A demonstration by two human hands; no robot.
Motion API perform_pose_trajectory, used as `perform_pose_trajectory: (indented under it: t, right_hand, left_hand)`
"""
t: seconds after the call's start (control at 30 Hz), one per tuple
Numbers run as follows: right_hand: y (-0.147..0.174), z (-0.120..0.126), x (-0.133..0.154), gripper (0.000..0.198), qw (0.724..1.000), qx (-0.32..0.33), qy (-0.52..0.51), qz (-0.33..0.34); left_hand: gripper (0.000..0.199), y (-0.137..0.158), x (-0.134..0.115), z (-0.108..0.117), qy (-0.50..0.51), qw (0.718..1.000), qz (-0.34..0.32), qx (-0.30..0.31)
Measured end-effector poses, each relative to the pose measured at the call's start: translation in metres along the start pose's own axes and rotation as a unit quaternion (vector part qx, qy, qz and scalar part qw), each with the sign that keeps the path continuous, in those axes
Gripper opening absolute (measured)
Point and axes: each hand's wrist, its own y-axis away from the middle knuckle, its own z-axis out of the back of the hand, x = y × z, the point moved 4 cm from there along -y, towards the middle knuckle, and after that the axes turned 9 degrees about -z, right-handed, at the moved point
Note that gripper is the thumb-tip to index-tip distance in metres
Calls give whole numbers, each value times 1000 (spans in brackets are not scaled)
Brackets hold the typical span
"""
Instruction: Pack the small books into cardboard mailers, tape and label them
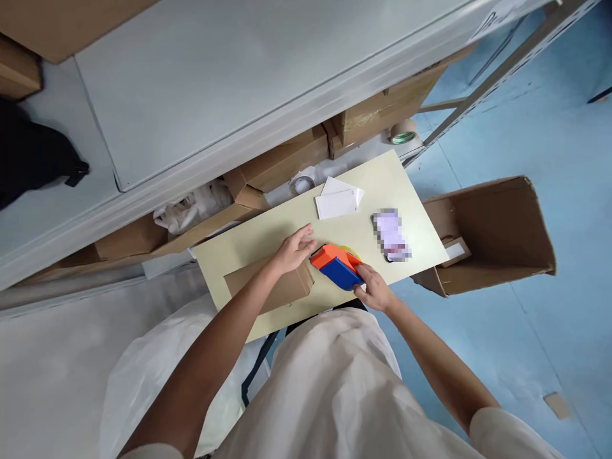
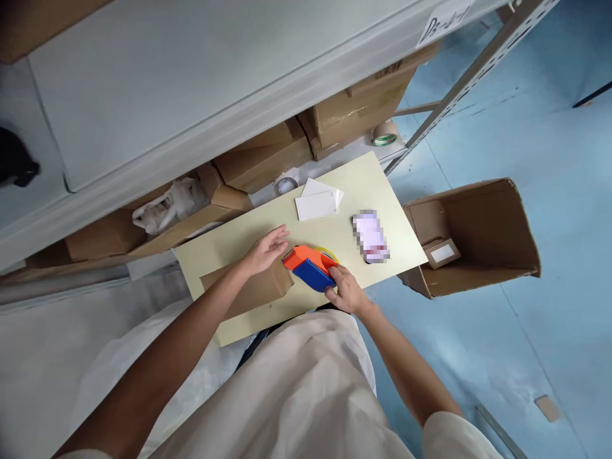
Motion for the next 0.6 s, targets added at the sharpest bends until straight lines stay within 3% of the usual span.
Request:
perform_pose_trajectory:
  t: [0.07,0.17,0.27,0.37,0.47,0.6]
  right_hand:
    - [5,0,-2,19,998,19,-55,8]
    - [11,-7,-6,21,993,23,-114,-5]
    - [14,-15,-9,25,985,4,-172,-7]
    - [11,-20,-13,36,962,-36,-264,-58]
    - [7,-24,-22,48,899,-71,-401,-160]
    - [18,-41,-39,53,798,-9,-538,-272]
  left_hand:
    - [59,-4,-4,-6,103,989,60,87]
    - [44,-5,-8,-11,157,966,106,175]
    - [32,-10,-6,-14,115,968,113,194]
    - [25,-23,-4,-16,0,981,101,164]
    - [24,-39,-5,-19,-94,975,103,174]
    - [20,-53,0,-18,-148,952,160,213]
